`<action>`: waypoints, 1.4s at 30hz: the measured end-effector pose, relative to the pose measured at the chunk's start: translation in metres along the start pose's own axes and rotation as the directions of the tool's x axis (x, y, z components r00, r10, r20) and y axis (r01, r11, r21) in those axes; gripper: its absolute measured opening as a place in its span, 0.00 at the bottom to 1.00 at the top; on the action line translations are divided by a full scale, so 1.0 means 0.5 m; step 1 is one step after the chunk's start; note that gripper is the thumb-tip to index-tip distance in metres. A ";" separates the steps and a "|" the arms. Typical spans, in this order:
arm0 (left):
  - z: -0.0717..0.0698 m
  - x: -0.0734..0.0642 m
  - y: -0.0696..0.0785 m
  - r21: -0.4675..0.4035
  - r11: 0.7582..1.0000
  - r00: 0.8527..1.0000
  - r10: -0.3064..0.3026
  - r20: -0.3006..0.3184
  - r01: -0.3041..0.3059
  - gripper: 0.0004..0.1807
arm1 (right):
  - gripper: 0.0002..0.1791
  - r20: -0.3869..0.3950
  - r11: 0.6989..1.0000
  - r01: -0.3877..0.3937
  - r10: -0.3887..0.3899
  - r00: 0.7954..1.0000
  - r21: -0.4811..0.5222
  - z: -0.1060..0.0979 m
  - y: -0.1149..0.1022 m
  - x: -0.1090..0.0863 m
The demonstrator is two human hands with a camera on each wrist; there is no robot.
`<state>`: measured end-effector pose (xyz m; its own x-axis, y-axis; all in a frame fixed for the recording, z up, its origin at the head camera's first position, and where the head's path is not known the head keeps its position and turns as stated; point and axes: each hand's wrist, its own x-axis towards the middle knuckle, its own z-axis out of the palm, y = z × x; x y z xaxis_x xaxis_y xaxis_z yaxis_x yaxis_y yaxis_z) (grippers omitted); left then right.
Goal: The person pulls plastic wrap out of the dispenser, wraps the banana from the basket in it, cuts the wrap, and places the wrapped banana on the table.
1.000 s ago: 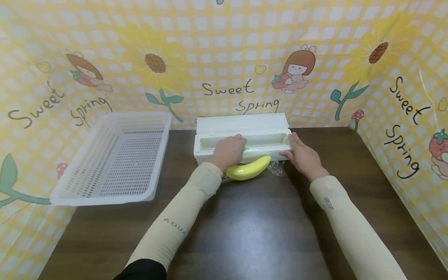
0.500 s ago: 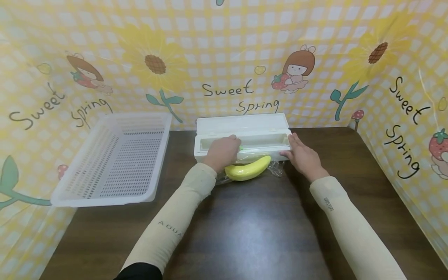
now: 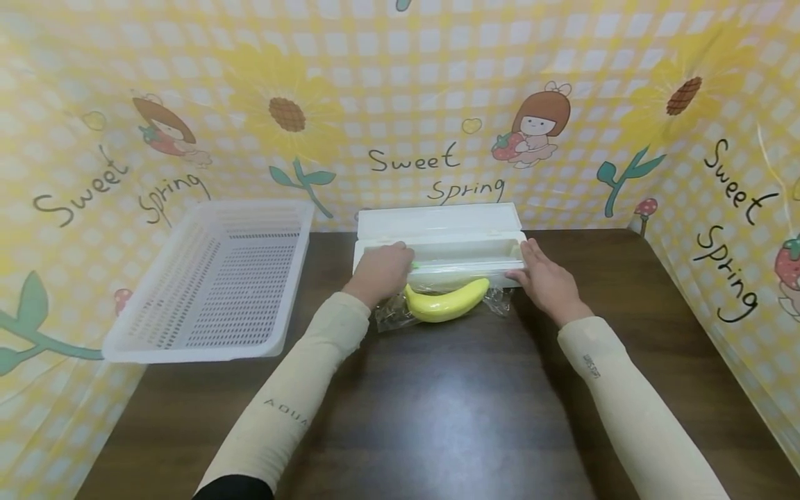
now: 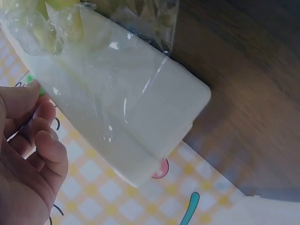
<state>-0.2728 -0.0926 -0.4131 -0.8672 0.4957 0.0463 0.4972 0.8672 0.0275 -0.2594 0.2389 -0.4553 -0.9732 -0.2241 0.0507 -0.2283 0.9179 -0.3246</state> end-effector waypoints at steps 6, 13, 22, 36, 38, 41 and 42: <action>-0.002 -0.014 -0.017 0.005 1.000 1.000 -0.013 -0.014 0.013 0.04 | 0.45 -0.003 1.000 -0.002 0.002 1.000 0.005 0.001 0.005 -0.004; 0.001 -0.024 -0.032 0.021 1.000 1.000 -0.014 -0.023 0.014 0.05 | 0.44 -0.011 1.000 0.001 -0.001 1.000 0.001 0.004 0.008 -0.006; -0.004 -0.039 -0.050 0.061 0.998 1.000 -0.014 -0.020 0.015 0.06 | 0.44 -0.016 1.000 -0.001 0.001 1.000 0.001 0.011 0.004 -0.005; -0.025 -0.070 -0.087 0.098 0.995 0.999 -0.013 -0.039 0.017 0.04 | 0.44 -0.033 1.000 0.015 -0.015 0.999 -0.001 0.009 0.002 -0.003; -0.026 -0.073 -0.091 0.092 0.995 0.999 -0.018 -0.037 0.021 0.03 | 0.44 -0.028 1.000 0.012 -0.013 1.000 -0.002 0.005 0.002 -0.004; -0.028 -0.077 -0.096 0.087 0.996 0.999 -0.034 -0.020 0.036 0.02 | 0.43 -0.024 1.000 0.019 -0.019 1.000 0.002 0.002 0.000 -0.006; -0.027 -0.079 -0.098 0.088 0.995 0.999 -0.038 -0.018 0.039 0.02 | 0.43 -0.023 1.000 0.020 -0.020 1.000 0.002 0.001 -0.001 -0.007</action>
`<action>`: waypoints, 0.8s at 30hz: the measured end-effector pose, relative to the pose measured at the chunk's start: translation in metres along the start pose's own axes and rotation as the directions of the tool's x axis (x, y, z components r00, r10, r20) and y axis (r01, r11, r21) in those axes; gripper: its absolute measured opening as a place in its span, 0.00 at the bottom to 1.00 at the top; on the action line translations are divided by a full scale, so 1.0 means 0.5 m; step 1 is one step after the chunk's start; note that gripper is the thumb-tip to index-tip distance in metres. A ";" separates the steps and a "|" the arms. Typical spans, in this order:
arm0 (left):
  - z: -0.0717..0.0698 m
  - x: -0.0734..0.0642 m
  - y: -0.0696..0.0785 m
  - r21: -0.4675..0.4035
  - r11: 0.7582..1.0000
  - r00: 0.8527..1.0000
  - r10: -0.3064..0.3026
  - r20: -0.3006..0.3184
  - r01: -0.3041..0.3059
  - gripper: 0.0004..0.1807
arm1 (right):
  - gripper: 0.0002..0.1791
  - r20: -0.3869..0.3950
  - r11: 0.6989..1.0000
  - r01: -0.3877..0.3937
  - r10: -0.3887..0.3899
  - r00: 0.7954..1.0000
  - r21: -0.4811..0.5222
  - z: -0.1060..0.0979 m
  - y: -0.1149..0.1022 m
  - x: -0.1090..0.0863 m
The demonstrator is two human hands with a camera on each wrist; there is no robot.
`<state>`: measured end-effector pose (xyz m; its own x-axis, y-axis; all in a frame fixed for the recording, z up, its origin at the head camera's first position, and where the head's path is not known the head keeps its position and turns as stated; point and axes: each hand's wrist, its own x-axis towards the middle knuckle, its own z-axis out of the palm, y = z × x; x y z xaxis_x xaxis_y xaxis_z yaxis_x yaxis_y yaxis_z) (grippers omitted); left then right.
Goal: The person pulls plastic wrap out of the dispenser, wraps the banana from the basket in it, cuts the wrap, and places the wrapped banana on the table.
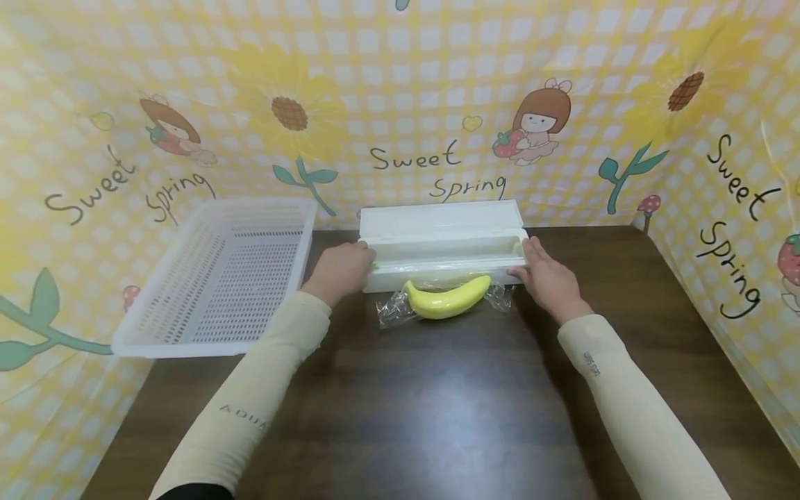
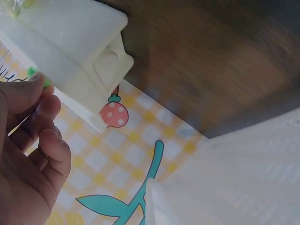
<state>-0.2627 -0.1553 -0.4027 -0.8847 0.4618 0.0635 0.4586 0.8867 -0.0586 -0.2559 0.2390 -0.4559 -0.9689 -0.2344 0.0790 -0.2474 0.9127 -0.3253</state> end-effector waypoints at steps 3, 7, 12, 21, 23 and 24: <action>0.000 -0.007 -0.008 0.015 1.000 1.000 0.006 -0.009 -0.005 0.04 | 0.43 0.000 1.000 0.000 0.000 1.000 0.003 0.001 -0.002 0.000; -0.003 -0.018 -0.017 0.052 0.999 1.000 0.010 -0.021 -0.008 0.06 | 0.43 0.000 1.000 -0.003 0.003 1.000 -0.003 0.003 -0.002 0.000; -0.004 -0.024 -0.019 0.044 0.999 1.000 0.007 -0.020 -0.006 0.09 | 0.43 -0.005 1.000 -0.007 0.007 1.000 -0.013 0.001 -0.004 0.000; -0.014 -0.025 -0.014 0.033 0.999 0.999 -0.041 -0.011 0.041 0.06 | 0.43 -0.010 1.000 -0.017 0.017 1.000 -0.008 -0.004 -0.008 -0.002; -0.014 -0.027 -0.010 0.024 0.996 0.996 -0.085 0.008 0.085 0.06 | 0.43 0.001 1.000 -0.018 0.018 1.000 -0.008 -0.002 -0.010 -0.003; -0.012 -0.028 -0.008 0.024 0.994 0.994 -0.106 0.013 0.106 0.07 | 0.43 0.007 1.000 -0.020 0.020 1.000 -0.008 -0.001 -0.012 -0.004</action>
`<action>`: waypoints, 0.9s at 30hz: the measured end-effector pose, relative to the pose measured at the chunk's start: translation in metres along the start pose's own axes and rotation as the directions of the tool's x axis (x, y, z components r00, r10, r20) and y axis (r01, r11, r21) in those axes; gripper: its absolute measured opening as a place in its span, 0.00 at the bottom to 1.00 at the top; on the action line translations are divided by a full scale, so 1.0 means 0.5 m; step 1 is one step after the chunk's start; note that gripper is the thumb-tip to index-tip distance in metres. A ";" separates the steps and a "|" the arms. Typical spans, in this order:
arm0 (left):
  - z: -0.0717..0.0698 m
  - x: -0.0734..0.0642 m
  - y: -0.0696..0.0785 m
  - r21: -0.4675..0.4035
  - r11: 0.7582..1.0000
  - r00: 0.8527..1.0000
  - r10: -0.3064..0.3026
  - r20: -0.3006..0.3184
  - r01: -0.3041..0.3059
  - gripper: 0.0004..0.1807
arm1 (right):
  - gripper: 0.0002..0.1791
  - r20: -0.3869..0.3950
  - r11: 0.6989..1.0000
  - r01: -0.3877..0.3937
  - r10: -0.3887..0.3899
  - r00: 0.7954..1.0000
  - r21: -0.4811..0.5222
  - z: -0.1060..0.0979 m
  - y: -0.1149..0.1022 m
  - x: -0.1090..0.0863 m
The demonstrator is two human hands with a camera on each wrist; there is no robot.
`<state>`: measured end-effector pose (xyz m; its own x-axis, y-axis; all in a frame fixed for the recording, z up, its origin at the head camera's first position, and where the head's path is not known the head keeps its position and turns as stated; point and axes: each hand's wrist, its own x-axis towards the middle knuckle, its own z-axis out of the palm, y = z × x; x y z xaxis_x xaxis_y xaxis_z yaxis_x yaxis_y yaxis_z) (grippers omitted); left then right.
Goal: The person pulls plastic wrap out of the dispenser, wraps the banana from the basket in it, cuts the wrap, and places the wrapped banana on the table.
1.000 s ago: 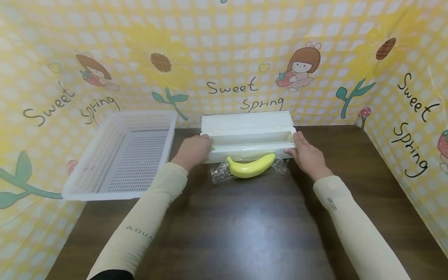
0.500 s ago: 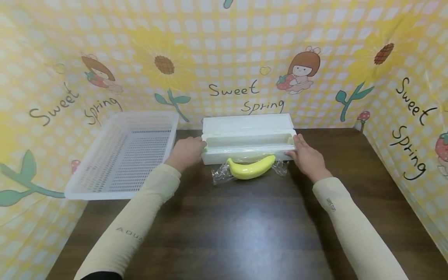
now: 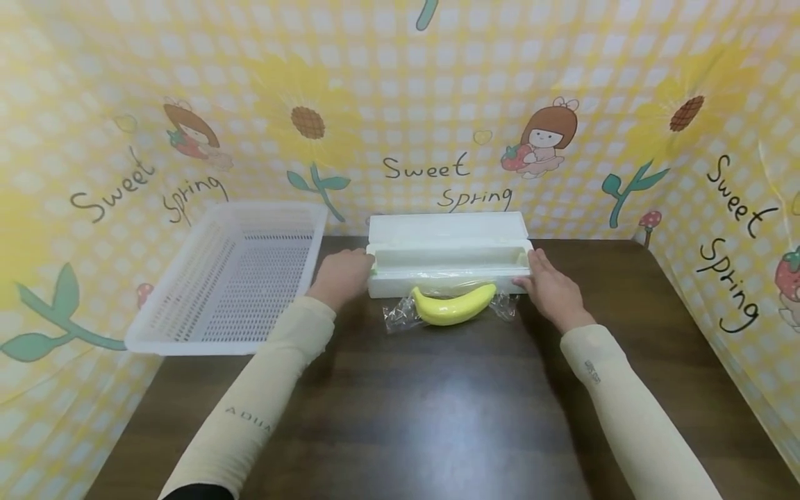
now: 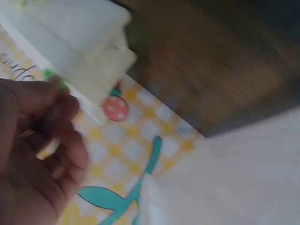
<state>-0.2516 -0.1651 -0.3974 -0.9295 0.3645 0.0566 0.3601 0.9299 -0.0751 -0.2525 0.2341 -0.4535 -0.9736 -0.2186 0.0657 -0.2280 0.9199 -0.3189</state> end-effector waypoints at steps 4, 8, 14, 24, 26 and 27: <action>0.019 -0.007 0.019 -0.001 1.000 0.999 -0.030 -0.041 0.030 0.11 | 0.43 -0.007 1.000 0.004 -0.004 1.000 0.005 0.010 -0.005 0.001; 0.033 -0.012 0.039 0.011 1.000 0.991 0.022 -0.131 -0.021 0.11 | 0.42 -0.042 1.000 0.013 -0.013 0.999 0.001 0.011 -0.013 0.005; 0.049 -0.014 0.046 0.071 0.995 0.976 0.089 -0.196 -0.077 0.05 | 0.33 -0.168 0.997 0.057 -0.065 0.984 -0.056 0.017 -0.022 -0.002; 0.056 -0.021 0.037 -0.054 0.985 0.963 0.150 -0.223 -0.166 0.07 | 0.17 -0.389 0.967 0.165 -0.231 0.892 -0.196 0.038 -0.038 -0.011; 0.056 -0.021 0.035 -0.088 0.980 0.965 0.157 -0.208 -0.179 0.08 | 0.15 -0.409 0.964 0.159 -0.235 0.882 -0.211 0.041 -0.036 -0.012; 0.057 -0.021 0.035 -0.102 0.978 0.967 0.159 -0.199 -0.181 0.08 | 0.14 -0.412 0.964 0.157 -0.236 0.880 -0.216 0.043 -0.036 -0.012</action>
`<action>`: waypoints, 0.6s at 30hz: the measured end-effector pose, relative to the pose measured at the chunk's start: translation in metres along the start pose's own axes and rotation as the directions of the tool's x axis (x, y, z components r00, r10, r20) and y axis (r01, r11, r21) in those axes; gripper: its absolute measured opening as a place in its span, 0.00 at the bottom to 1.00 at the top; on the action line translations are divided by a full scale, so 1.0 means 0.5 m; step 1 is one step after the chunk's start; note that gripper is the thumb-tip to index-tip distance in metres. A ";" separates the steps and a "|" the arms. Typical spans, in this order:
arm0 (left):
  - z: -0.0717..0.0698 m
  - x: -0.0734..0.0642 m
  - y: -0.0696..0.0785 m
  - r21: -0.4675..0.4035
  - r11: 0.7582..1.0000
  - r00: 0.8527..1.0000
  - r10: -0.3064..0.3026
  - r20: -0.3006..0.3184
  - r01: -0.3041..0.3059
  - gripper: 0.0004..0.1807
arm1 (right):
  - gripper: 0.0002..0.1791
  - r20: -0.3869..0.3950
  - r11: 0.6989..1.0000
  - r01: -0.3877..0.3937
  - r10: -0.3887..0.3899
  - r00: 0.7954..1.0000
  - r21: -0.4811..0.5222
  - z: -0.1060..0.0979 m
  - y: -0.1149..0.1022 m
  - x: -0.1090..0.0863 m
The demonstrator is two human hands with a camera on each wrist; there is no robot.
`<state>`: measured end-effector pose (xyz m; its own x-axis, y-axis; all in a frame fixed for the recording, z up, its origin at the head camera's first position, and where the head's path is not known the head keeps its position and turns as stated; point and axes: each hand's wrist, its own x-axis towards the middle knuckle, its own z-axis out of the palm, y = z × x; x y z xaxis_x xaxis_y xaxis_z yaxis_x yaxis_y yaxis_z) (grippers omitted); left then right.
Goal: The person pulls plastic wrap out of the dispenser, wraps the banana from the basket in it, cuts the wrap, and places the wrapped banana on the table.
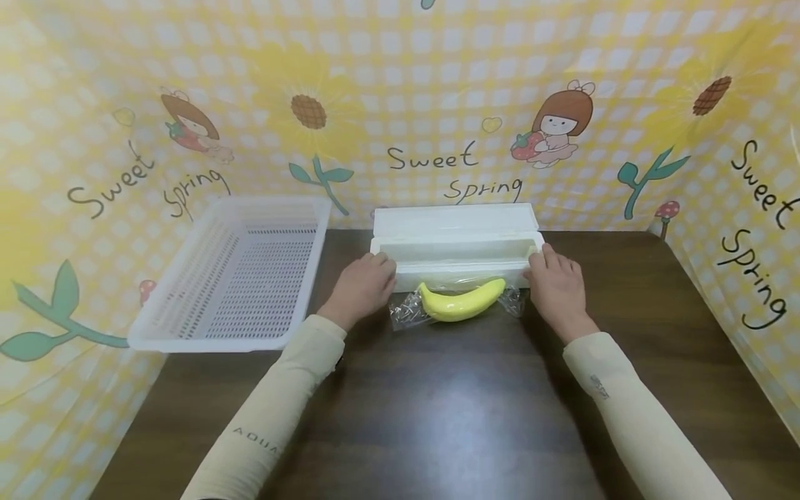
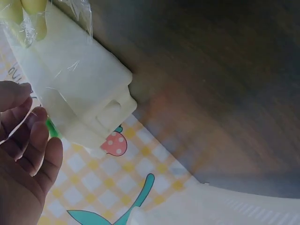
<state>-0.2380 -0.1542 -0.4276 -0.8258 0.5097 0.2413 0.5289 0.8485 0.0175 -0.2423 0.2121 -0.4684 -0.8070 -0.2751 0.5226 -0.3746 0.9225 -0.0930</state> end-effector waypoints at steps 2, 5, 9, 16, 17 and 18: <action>-0.001 0.001 -0.001 -0.026 1.000 1.000 -0.010 0.009 0.010 0.09 | 0.12 0.010 1.000 -0.003 0.003 1.000 -0.002 0.000 0.000 -0.001; -0.001 0.001 -0.004 -0.061 0.998 1.000 -0.027 0.015 0.028 0.10 | 0.08 0.048 1.000 -0.008 0.008 0.999 0.000 0.000 -0.002 -0.002; 0.001 0.000 -0.009 -0.112 0.993 0.999 -0.039 0.020 0.041 0.12 | 0.05 0.067 1.000 0.004 -0.004 0.998 -0.006 -0.003 -0.004 -0.003; -0.005 -0.006 -0.008 -0.205 0.977 0.998 -0.059 0.028 0.063 0.11 | 0.02 0.012 0.998 0.056 -0.056 0.998 -0.014 -0.012 0.003 -0.009; -0.005 -0.007 -0.008 -0.208 0.976 0.998 -0.058 0.029 0.063 0.11 | 0.02 0.004 0.998 0.063 -0.063 0.998 -0.013 -0.014 0.003 -0.010; -0.005 -0.008 -0.009 -0.210 0.976 0.998 -0.055 0.029 0.060 0.11 | 0.02 -0.005 0.997 0.071 -0.072 0.997 -0.011 -0.015 0.003 -0.011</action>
<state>-0.2366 -0.1606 -0.4261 -0.8591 0.4658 0.2121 0.5075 0.8288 0.2356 -0.2351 0.2172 -0.4651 -0.7760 -0.3391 0.5318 -0.4263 0.9034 -0.0460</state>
